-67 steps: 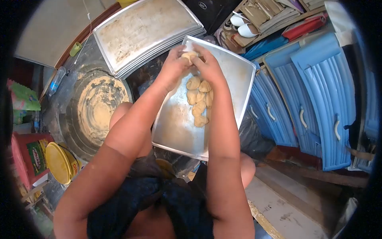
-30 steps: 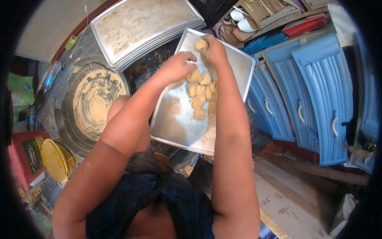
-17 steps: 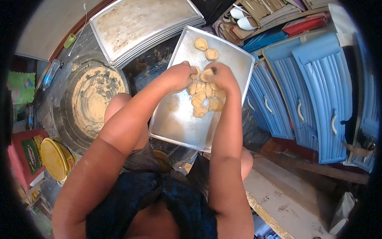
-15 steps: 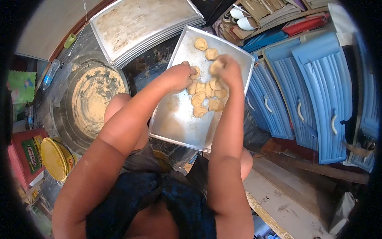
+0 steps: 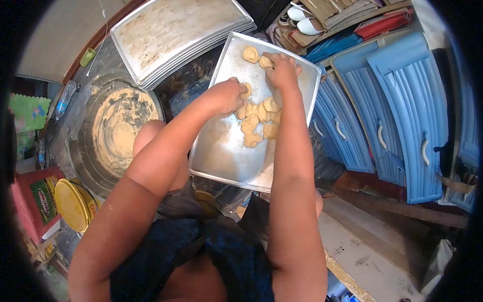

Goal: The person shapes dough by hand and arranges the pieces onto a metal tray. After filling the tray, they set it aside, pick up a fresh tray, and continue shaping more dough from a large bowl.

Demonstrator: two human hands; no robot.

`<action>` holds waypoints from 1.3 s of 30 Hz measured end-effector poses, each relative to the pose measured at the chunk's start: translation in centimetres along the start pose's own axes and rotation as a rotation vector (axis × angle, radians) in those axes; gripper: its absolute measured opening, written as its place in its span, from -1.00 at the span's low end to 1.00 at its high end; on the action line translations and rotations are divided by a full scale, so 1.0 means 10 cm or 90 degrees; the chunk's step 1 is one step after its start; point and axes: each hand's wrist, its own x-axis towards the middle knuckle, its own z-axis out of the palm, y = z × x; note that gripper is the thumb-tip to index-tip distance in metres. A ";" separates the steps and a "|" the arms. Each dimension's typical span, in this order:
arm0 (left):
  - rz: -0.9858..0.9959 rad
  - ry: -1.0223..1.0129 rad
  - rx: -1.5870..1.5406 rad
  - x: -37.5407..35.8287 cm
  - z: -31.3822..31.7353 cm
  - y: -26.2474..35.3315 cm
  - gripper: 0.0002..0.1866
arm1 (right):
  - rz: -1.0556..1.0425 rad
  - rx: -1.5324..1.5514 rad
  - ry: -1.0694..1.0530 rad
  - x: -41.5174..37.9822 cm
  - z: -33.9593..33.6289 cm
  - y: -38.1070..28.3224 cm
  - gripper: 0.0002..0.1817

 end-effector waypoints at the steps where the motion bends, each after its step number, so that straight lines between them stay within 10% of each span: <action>1: 0.001 0.001 0.003 0.00 0.00 -0.01 -0.60 | 0.000 0.000 -0.001 -0.01 0.05 0.06 -0.40; 4: 0.009 0.008 -0.004 -0.01 0.01 -0.05 -0.60 | -0.094 0.037 0.195 -0.18 0.05 0.20 -0.37; 6: 0.016 0.019 -0.018 0.00 0.01 -0.08 -0.60 | 0.084 0.273 -0.010 -0.45 -0.05 0.27 -0.41; 13: 0.010 0.037 -0.009 -0.03 0.02 -0.03 -0.65 | 0.068 0.439 -0.165 -0.81 -0.13 0.31 -0.55; 15: 0.013 0.029 -0.002 -0.04 0.03 -0.03 -0.61 | 0.241 0.531 0.153 -0.70 -0.27 0.30 -0.62; 18: -0.002 0.034 -0.006 -0.05 0.00 -0.02 -0.62 | 0.113 0.262 0.465 -0.36 -0.03 0.60 -0.62; 31: -0.040 0.204 -0.081 0.16 0.20 -0.05 -0.77 | 0.054 0.046 0.147 -0.13 0.20 0.39 -0.36; 39: -0.033 0.391 -0.172 0.21 0.22 -0.13 -0.75 | 0.108 0.125 0.281 -0.26 0.19 0.41 -0.15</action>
